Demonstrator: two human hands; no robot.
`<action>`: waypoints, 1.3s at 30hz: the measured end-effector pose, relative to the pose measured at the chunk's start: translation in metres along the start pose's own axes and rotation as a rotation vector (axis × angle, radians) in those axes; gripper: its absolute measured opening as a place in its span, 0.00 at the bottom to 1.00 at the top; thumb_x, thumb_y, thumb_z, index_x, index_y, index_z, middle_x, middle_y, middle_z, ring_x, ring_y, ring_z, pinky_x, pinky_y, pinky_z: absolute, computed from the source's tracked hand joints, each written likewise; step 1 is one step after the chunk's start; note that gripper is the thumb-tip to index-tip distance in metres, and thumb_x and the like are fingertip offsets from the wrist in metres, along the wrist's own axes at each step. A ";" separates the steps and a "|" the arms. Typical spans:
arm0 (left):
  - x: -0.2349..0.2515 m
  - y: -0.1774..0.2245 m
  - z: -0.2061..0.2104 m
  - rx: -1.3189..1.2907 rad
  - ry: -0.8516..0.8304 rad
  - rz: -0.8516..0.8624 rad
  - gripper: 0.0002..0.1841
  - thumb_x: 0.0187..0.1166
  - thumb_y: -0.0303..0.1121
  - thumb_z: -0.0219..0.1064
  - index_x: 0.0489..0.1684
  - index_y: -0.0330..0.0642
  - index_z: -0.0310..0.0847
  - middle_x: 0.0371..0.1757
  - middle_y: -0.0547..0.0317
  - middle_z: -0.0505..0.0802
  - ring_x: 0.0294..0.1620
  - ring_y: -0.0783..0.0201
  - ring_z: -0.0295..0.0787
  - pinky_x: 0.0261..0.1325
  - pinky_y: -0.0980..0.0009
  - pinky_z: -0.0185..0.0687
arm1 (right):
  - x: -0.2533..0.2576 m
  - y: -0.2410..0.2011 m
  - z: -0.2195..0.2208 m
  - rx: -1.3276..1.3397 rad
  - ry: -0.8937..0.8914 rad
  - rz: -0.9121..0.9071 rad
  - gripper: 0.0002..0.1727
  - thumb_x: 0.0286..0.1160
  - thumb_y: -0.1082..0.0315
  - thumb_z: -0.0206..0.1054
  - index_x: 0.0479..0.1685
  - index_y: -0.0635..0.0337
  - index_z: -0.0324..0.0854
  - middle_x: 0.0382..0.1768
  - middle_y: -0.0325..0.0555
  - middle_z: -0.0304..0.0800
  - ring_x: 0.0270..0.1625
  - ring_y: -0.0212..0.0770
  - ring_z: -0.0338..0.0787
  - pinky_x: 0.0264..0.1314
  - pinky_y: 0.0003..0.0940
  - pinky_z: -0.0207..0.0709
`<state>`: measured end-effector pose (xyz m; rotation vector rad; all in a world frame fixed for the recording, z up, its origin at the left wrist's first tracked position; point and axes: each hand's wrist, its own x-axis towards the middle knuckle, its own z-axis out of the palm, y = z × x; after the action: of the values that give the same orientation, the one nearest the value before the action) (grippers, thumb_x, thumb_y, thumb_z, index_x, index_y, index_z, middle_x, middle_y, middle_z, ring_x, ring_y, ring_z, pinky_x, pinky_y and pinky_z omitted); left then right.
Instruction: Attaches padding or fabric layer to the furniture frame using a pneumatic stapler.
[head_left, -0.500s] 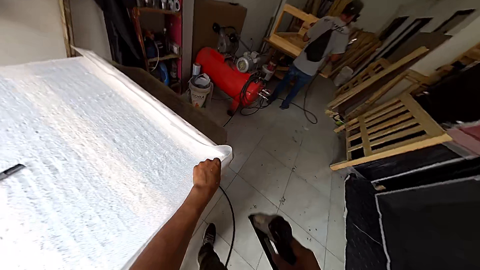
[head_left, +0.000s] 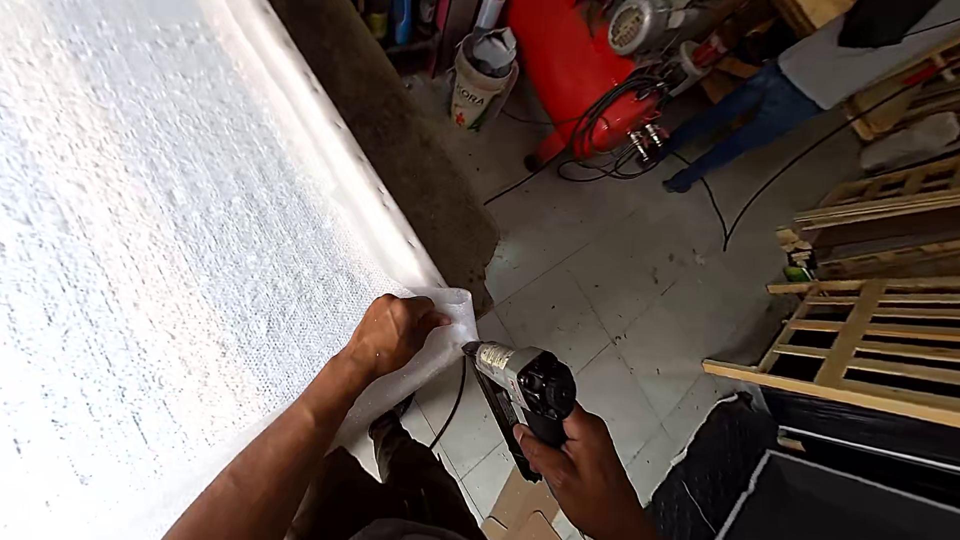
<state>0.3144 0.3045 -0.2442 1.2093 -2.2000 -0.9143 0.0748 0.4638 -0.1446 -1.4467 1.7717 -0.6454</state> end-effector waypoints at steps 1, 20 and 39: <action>0.001 0.000 0.000 -0.014 -0.004 0.002 0.20 0.85 0.47 0.64 0.18 0.49 0.78 0.11 0.68 0.75 0.12 0.69 0.72 0.18 0.65 0.67 | -0.001 -0.003 0.000 -0.020 -0.001 0.002 0.17 0.68 0.61 0.70 0.55 0.56 0.83 0.30 0.32 0.91 0.22 0.29 0.88 0.23 0.30 0.87; 0.008 -0.001 -0.015 -0.108 -0.167 -0.012 0.23 0.87 0.48 0.62 0.24 0.38 0.82 0.22 0.52 0.86 0.28 0.50 0.88 0.34 0.48 0.80 | -0.052 -0.083 0.066 -0.037 -0.272 -0.074 0.14 0.66 0.73 0.74 0.48 0.72 0.85 0.37 0.50 0.94 0.40 0.33 0.93 0.47 0.32 0.89; -0.288 -0.058 -0.134 0.347 0.272 -0.110 0.24 0.86 0.51 0.56 0.19 0.48 0.81 0.10 0.67 0.75 0.10 0.66 0.74 0.12 0.66 0.64 | -0.089 -0.097 0.119 -0.087 -0.158 -0.036 0.16 0.66 0.68 0.72 0.53 0.64 0.82 0.32 0.38 0.93 0.22 0.32 0.89 0.23 0.31 0.87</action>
<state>0.5809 0.4858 -0.2197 1.5250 -2.1391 -0.3821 0.2350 0.5363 -0.1202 -1.5471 1.6727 -0.4634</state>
